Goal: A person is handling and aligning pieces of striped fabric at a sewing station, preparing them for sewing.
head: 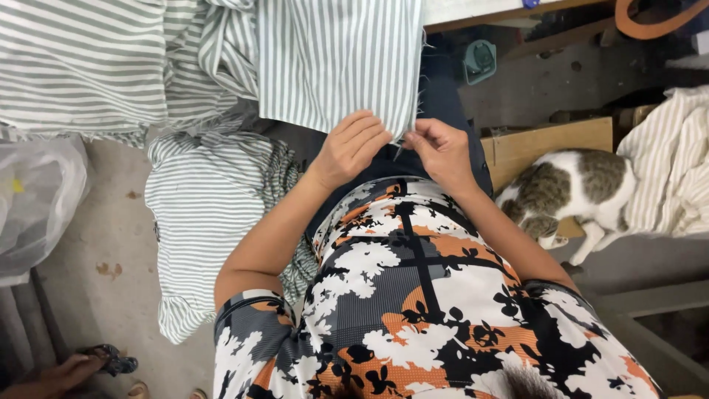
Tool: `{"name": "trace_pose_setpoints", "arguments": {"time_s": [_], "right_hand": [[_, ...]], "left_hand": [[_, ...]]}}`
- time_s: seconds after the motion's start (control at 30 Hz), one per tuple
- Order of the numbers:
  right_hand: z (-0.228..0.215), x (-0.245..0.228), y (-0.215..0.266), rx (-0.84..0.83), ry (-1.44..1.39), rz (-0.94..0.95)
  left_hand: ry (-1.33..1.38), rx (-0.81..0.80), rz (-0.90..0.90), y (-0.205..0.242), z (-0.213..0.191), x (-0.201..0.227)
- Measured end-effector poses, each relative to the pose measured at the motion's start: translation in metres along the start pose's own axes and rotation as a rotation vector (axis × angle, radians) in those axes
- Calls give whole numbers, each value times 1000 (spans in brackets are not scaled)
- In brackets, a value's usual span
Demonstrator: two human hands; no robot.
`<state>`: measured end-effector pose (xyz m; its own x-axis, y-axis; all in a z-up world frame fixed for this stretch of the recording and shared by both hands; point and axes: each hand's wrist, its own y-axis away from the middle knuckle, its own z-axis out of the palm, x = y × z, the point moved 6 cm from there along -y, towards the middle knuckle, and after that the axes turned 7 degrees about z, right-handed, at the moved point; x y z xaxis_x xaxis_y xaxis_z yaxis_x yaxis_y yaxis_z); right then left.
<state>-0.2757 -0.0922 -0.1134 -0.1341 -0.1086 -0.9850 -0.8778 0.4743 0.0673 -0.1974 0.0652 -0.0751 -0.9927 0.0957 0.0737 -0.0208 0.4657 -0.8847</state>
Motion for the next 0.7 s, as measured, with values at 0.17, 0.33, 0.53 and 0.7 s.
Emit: {"name": "trace_pose_setpoints", "arguments": {"time_s": [0.17,0.33,0.53,0.7], "right_hand": [[-12,-15,3,-83,-20,-76],[-18,-41,5,-142,-79,-74],[-23,-36,1,-281,-92,-98],[-24,-48,-2,-390,-119,-69]], "left_hand": [[17,69,-1,-29,6,22],[26,126,-24,-31,12,29],[40,67,29,-49,7,30],[21,7,115,-52,7,32]]}}
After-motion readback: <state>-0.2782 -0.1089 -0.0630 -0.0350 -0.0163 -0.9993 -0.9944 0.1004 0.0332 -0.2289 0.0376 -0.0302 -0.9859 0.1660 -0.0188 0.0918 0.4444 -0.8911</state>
